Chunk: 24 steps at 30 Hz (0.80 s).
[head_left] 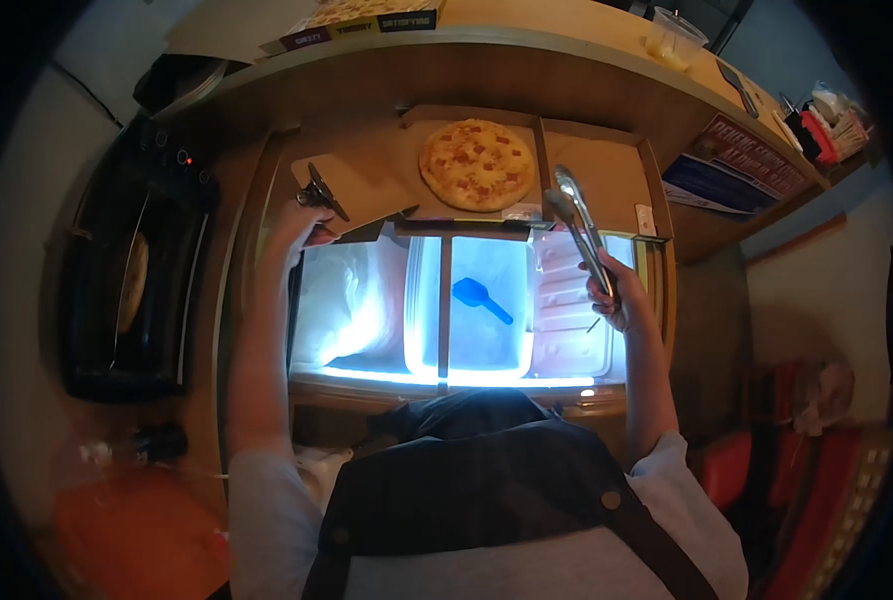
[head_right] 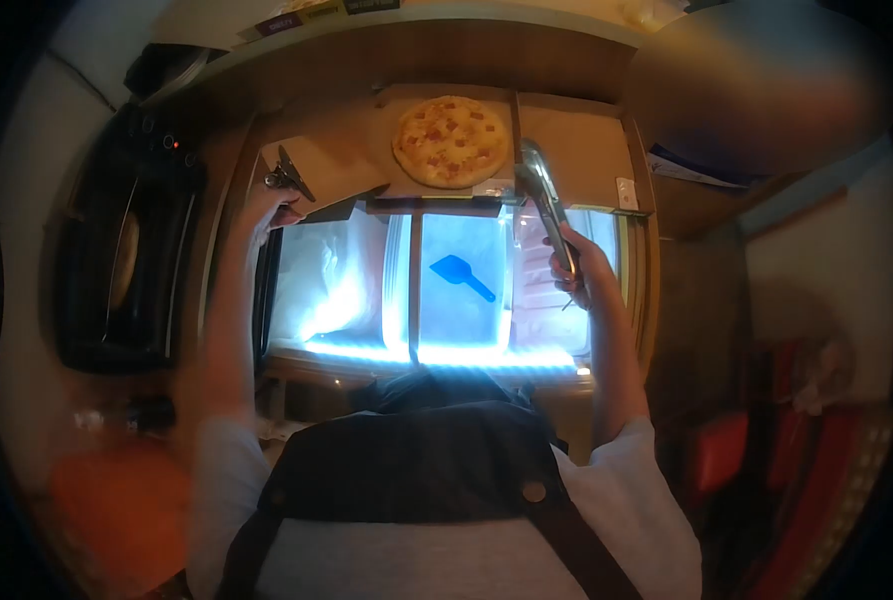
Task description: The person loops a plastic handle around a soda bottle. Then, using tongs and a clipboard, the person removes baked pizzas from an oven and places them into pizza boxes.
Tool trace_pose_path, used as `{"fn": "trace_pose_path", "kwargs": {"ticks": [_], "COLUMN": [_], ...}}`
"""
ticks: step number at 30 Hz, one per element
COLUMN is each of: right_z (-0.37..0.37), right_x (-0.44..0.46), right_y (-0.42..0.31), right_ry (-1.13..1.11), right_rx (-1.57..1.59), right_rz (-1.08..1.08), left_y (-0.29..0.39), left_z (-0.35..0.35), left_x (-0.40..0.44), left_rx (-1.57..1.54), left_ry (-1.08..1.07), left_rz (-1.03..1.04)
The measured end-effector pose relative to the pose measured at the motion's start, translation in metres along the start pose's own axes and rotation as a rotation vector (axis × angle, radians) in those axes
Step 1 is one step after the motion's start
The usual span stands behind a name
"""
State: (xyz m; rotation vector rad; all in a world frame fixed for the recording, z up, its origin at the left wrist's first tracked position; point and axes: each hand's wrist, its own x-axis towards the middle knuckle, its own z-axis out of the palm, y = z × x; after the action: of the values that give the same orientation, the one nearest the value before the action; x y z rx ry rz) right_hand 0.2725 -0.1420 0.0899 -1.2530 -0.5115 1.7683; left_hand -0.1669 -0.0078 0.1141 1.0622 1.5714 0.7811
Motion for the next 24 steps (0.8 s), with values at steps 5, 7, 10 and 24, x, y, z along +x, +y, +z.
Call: {"fn": "trace_pose_path", "kwargs": {"ticks": [5, 7, 10, 24], "right_z": [0.005, 0.005, 0.007, -0.006], "right_x": [0.022, 0.026, 0.03, 0.048], "right_y": [-0.002, -0.003, -0.003, -0.006], "right_ry": [0.045, 0.006, -0.003, 0.042], "right_rx": [-0.006, 0.021, 0.049, 0.084], "right_rz": [0.006, -0.018, -0.026, -0.071], "left_y": [0.02, 0.017, 0.007, 0.026], "left_z": [-0.009, -0.005, -0.003, -0.005], "left_x": [0.041, 0.052, 0.055, 0.058], "left_rx": [0.157, 0.18, 0.111, 0.144], "left_ry": [-0.109, -0.14, -0.111, -0.218], "left_rz": [-0.163, -0.213, -0.26, -0.163]}}
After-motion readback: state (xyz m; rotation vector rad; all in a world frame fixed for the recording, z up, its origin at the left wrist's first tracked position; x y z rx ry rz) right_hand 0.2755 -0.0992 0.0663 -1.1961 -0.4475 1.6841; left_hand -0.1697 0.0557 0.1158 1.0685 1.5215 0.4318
